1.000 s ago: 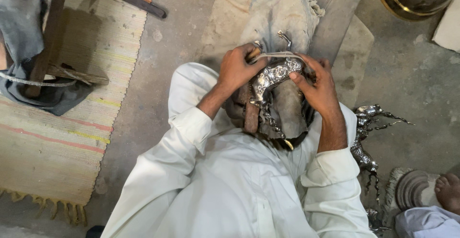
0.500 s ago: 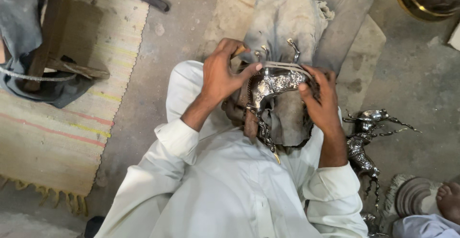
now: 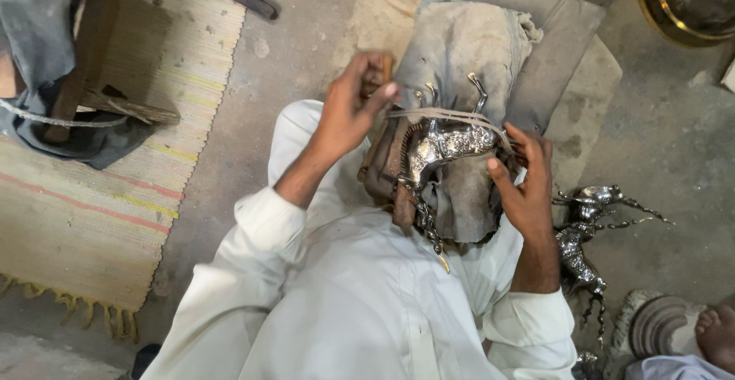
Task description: The person sits cross-legged on the floor and hammers a silver animal figurine held against a cloth-covered sandbag using a wooden mallet. They reposition the figurine, adjust a rope tied around it, and continue hammering different areas of the decorated surface.
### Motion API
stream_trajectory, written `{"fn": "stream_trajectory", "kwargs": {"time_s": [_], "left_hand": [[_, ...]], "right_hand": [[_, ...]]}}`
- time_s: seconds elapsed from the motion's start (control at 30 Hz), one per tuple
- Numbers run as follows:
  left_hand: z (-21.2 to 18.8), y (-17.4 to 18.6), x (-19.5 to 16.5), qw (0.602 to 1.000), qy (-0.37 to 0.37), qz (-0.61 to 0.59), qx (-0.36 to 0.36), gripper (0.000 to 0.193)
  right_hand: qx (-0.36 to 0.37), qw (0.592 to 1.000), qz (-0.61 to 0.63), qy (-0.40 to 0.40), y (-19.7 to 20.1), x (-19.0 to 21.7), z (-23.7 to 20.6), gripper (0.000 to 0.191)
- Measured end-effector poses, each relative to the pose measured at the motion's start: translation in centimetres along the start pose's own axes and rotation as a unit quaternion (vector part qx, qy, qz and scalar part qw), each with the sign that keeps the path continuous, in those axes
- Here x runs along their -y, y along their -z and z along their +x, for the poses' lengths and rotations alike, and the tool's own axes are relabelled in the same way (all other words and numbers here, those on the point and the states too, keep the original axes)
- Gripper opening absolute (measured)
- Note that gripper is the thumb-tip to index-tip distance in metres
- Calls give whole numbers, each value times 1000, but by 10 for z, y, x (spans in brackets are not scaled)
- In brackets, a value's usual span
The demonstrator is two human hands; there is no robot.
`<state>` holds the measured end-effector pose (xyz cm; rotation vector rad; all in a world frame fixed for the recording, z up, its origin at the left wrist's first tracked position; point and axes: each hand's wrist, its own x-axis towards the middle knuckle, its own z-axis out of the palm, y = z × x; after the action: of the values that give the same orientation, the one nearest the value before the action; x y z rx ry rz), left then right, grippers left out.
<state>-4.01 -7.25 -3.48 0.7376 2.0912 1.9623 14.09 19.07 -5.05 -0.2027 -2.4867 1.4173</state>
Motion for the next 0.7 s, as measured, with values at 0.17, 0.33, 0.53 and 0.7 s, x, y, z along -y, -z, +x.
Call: {"fn": "stream_trajectory", "kwargs": {"time_s": [0.17, 0.33, 0.53, 0.7], "left_hand": [[69, -35, -11, 998, -5, 58, 7, 53], [110, -74, -10, 939, -85, 313, 117, 23], [106, -90, -9, 839, -91, 498, 198, 48], [114, -99, -24, 796, 30, 523, 302, 55]], "right_hand": [[-6, 1000, 14, -14, -3, -1, -6, 55], [-18, 1000, 5, -1, 0, 1, -15, 54], [-34, 998, 30, -31, 7, -1, -28, 51], [-34, 999, 24, -32, 1, -2, -33, 53]]}}
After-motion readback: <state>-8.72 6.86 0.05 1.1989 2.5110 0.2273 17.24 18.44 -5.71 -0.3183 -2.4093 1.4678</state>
